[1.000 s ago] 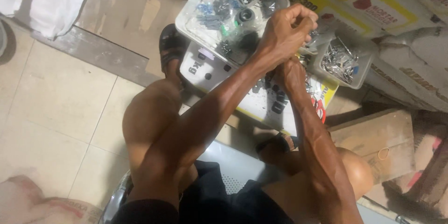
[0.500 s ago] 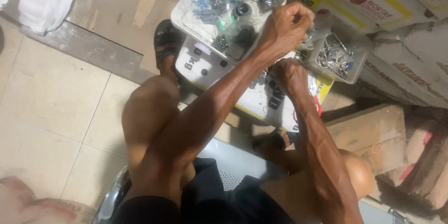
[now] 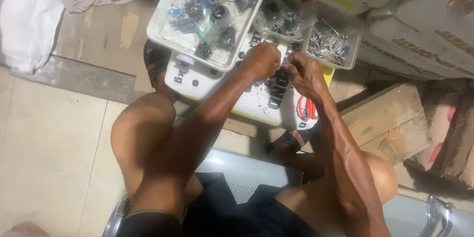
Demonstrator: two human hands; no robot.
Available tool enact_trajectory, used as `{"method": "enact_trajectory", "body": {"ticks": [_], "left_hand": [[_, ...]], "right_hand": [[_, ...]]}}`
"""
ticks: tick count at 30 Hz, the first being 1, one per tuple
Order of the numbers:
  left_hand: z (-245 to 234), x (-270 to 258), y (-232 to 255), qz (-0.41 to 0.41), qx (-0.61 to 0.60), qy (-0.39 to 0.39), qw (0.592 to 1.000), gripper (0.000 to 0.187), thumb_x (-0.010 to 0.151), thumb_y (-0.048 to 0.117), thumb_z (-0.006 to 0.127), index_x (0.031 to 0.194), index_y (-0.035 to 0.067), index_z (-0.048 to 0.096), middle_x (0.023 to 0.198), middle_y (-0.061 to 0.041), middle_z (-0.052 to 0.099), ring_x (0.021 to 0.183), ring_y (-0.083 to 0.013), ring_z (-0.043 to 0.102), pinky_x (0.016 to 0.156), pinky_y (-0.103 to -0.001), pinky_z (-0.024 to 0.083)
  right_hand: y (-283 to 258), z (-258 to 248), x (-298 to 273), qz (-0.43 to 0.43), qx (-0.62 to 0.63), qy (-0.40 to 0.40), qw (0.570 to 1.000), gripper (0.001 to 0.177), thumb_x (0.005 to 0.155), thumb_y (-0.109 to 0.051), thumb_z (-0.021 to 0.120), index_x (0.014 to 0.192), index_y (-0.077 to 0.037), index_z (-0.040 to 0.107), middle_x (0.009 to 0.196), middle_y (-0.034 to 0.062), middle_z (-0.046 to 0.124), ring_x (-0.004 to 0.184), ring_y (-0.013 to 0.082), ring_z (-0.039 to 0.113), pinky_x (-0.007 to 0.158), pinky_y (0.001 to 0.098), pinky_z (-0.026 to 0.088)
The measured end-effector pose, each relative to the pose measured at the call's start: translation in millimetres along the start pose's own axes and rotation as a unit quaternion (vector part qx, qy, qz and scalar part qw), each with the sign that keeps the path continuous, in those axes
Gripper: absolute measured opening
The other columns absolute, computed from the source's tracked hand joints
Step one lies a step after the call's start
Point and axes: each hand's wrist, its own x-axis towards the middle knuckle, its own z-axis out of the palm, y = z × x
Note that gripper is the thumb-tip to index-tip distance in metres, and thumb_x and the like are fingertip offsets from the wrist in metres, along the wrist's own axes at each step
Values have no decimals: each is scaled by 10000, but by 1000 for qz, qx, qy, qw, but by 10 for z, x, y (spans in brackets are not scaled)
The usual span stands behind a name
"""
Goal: Sorting small metal hardware components from plastic trays into a pile.
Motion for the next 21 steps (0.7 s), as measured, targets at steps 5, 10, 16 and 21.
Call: {"method": "enact_trajectory", "body": {"ticks": [5, 10, 16, 21], "left_hand": [[63, 120, -88, -33, -33, -16, 999, 166, 902, 88, 638, 939, 16, 783, 941, -228, 764, 988, -452, 747, 814, -563, 630], [-144, -39, -46, -86, -29, -7, 996, 186, 887, 87, 600, 922, -34, 736, 874, -234, 751, 931, -447, 756, 749, -588, 630], [-306, -135, 71, -90, -46, 9, 995, 260, 874, 78, 532, 909, -99, 720, 874, -285, 735, 948, -511, 730, 710, -622, 615], [-193, -62, -68, -38, -31, 26, 998, 257, 866, 61, 516, 841, -16, 760, 823, -250, 753, 883, -483, 754, 718, -591, 624]], "right_hand": [[-120, -78, 2, -8, 114, 0, 994, 105, 937, -31, 648, 980, -91, 723, 795, 74, 661, 779, 183, 649, 725, 338, 515], [-88, 164, -55, 4, 7, -17, 1000, 143, 864, 20, 680, 974, -57, 729, 885, 201, 725, 896, 434, 722, 774, 537, 541], [173, 286, 41, 14, -46, 4, 999, 141, 842, -6, 738, 911, -113, 799, 870, 118, 731, 819, 323, 731, 732, 426, 586], [104, 291, -12, 36, 27, 37, 998, 110, 862, -116, 742, 881, -212, 792, 821, 11, 716, 755, 166, 672, 702, 333, 549]]}}
